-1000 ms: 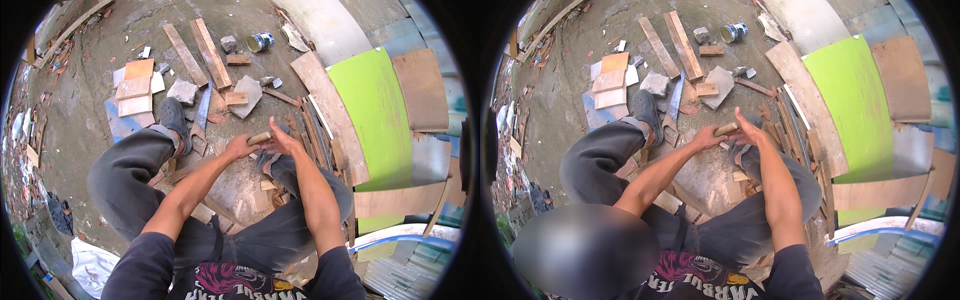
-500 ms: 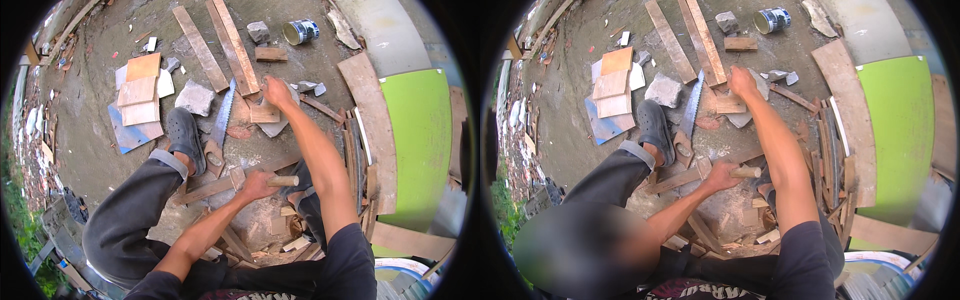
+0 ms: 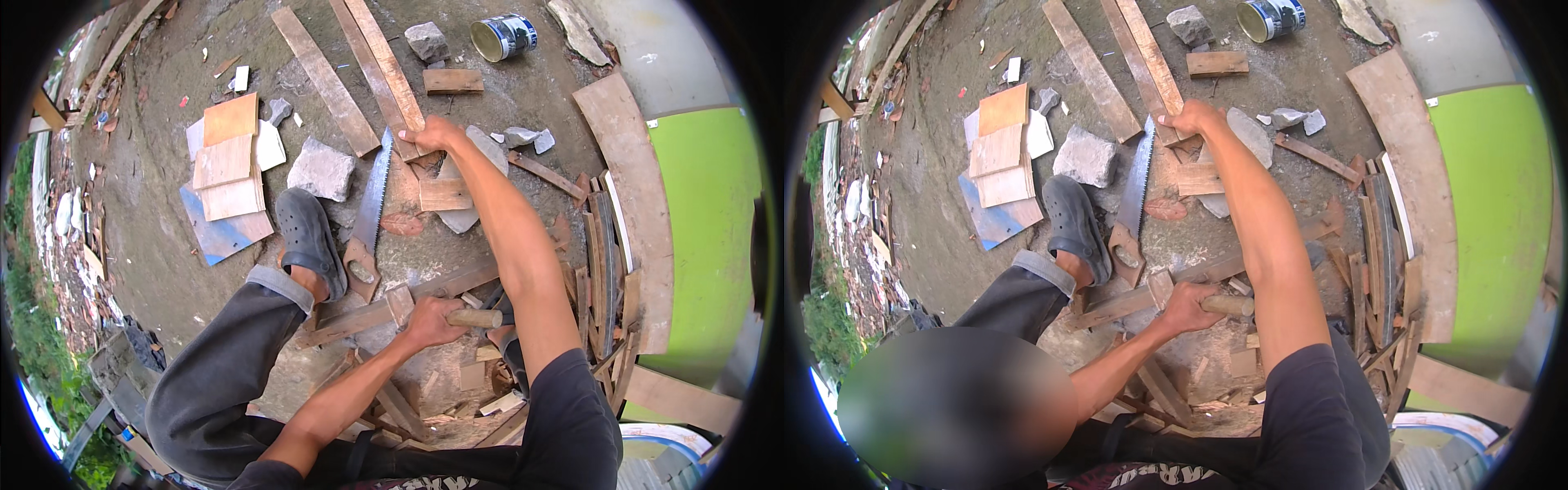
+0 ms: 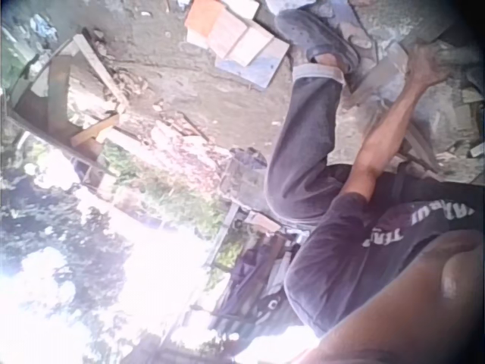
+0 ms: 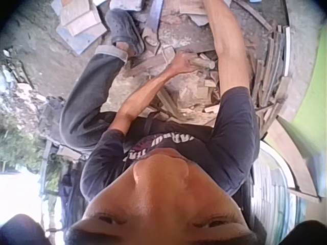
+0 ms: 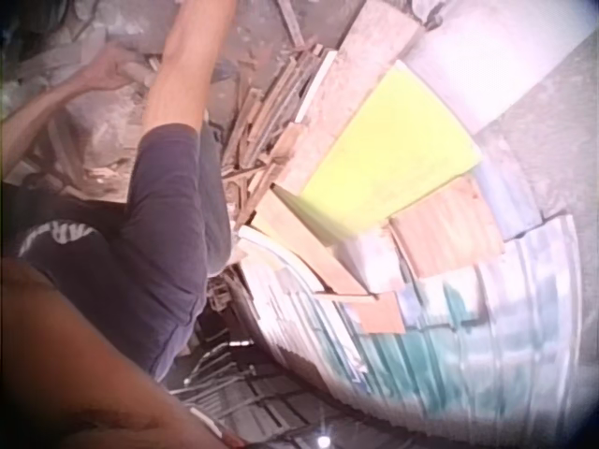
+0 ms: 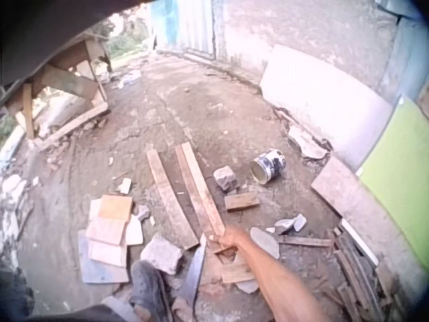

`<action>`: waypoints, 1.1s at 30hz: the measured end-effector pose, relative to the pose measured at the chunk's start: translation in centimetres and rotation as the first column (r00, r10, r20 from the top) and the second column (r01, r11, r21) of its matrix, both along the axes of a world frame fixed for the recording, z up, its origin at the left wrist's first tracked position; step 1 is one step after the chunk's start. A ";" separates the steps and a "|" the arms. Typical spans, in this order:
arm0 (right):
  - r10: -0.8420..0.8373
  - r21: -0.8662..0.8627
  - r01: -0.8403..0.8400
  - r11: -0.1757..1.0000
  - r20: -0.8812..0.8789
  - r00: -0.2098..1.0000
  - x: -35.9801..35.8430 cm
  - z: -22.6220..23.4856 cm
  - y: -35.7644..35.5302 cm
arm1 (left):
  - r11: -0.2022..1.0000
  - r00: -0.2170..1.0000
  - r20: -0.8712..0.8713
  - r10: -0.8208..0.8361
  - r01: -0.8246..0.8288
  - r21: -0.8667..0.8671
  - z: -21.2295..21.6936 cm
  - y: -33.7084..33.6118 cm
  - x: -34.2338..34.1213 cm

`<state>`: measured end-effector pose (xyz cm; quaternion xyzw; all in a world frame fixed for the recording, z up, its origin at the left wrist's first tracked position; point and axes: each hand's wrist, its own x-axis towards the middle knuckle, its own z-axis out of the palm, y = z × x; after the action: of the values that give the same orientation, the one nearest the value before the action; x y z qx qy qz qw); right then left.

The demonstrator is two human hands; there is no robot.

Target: The person sits on the ground and uses a hammer to repeatedly strike a long wooden plank, breaking it into smaller pieces. The person handles the wood pieces, repositioning them to continue breaking them down.

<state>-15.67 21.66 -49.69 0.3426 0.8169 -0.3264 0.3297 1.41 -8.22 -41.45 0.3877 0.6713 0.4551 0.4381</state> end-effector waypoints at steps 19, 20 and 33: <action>-0.335 -0.003 0.343 0.939 -0.223 0.915 3.8 15.1 -1.1 | 0.995 0.999 -0.051 -0.001 -0.004 -0.097 -0.6 -0.9 0.9; -0.331 0.047 0.346 0.937 -0.193 0.924 5.7 17.7 -1.4 | 0.994 0.999 -0.052 -0.013 0.008 -0.110 -0.7 -0.7 1.2; -0.490 0.445 0.502 0.742 -0.151 0.858 41.8 34.9 -14.0 | 0.870 0.870 -0.345 -0.352 0.168 -0.463 5.3 0.3 -1.0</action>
<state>26.09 7.70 -14.74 0.6128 0.7541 -0.1985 0.1283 0.41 -7.97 -36.19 0.4616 0.7710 0.1418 0.4151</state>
